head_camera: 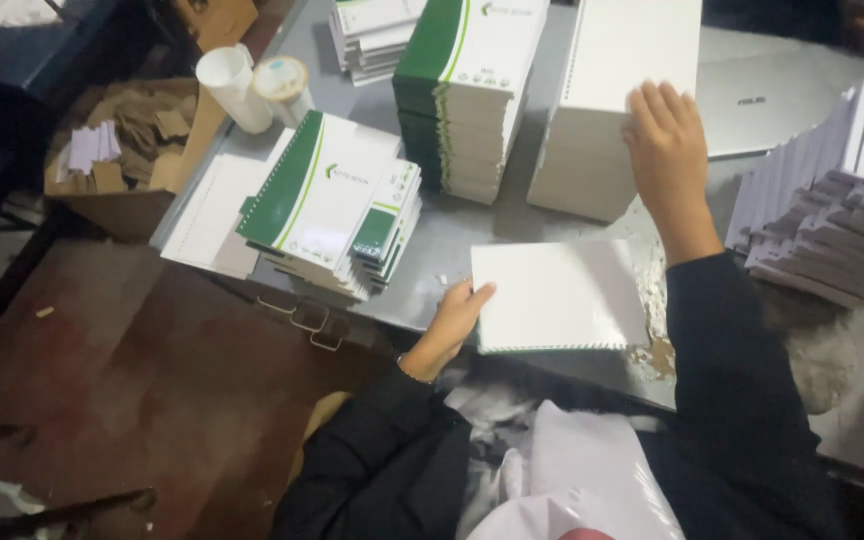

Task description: The person assembles spiral-bound notebooks by hand. They pick up a green and white notebook cover, open it, insert a stack of white paper pages, and then close the cover. The completed notebook is placed on a growing stack to the left, and the process is repeated with multiple items.

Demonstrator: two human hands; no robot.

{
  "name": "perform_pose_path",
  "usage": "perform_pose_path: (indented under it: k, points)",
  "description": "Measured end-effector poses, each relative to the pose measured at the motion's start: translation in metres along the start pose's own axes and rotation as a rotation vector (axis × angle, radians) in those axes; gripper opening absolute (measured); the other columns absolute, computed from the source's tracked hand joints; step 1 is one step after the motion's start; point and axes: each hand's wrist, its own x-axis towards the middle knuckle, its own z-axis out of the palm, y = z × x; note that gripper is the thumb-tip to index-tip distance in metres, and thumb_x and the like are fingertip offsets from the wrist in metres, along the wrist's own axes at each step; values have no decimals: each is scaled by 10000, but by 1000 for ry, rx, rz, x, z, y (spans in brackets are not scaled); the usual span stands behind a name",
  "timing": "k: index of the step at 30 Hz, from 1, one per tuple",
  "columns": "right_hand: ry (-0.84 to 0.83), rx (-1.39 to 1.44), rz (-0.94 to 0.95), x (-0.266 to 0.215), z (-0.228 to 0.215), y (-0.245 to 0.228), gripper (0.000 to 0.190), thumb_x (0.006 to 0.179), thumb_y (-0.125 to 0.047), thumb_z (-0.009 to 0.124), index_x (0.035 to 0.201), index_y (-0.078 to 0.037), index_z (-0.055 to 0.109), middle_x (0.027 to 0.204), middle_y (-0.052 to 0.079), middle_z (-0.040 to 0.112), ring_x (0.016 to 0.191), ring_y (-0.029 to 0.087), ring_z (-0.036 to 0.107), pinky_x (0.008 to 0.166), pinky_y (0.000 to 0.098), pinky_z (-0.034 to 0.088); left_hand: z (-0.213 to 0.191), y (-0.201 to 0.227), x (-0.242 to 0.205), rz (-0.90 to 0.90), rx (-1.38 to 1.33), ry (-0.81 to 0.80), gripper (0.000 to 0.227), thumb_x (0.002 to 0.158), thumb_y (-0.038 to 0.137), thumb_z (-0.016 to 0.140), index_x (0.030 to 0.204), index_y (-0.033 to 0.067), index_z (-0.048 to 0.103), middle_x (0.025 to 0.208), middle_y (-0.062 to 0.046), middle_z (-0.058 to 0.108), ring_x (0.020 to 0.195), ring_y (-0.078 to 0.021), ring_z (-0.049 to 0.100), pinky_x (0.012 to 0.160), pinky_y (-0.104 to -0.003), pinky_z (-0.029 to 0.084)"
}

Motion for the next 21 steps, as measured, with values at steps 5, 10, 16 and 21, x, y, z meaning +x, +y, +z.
perform_pose_path:
  k: [5,10,16,21]
  points:
    - [475,-208,-49,-7,-9,-9,152,944,0,914,899,-104,812,1009,40,838,983,213,808,835,295,642,10,-34,14,-198,-392,-212,479,886,91,626,1349,16,528,1185,-132,683,1028,-259,694,778,-413,656]
    - [629,-200,-37,-43,-65,-19,77,989,57,847,1029,-9,844,998,134,853,915,258,839,786,340,680,8,-20,13,-304,-540,-151,305,889,-3,704,1177,-25,608,1076,-144,657,1003,-258,676,908,-481,646]
    - [529,-202,203,-193,-113,-55,99,1032,-9,848,1097,43,794,1038,209,789,883,344,768,727,434,612,20,-22,6,-368,-719,-73,434,893,8,682,1309,-23,562,1212,-173,687,1066,-293,686,993,-519,588]
    - [271,50,130,-279,-120,-90,339,1105,-18,439,1030,38,765,1055,224,785,1016,421,764,907,508,565,47,-47,-1,-523,-749,-55,686,877,161,703,1428,-139,427,1567,-188,423,1277,-333,586,1096,-443,524]
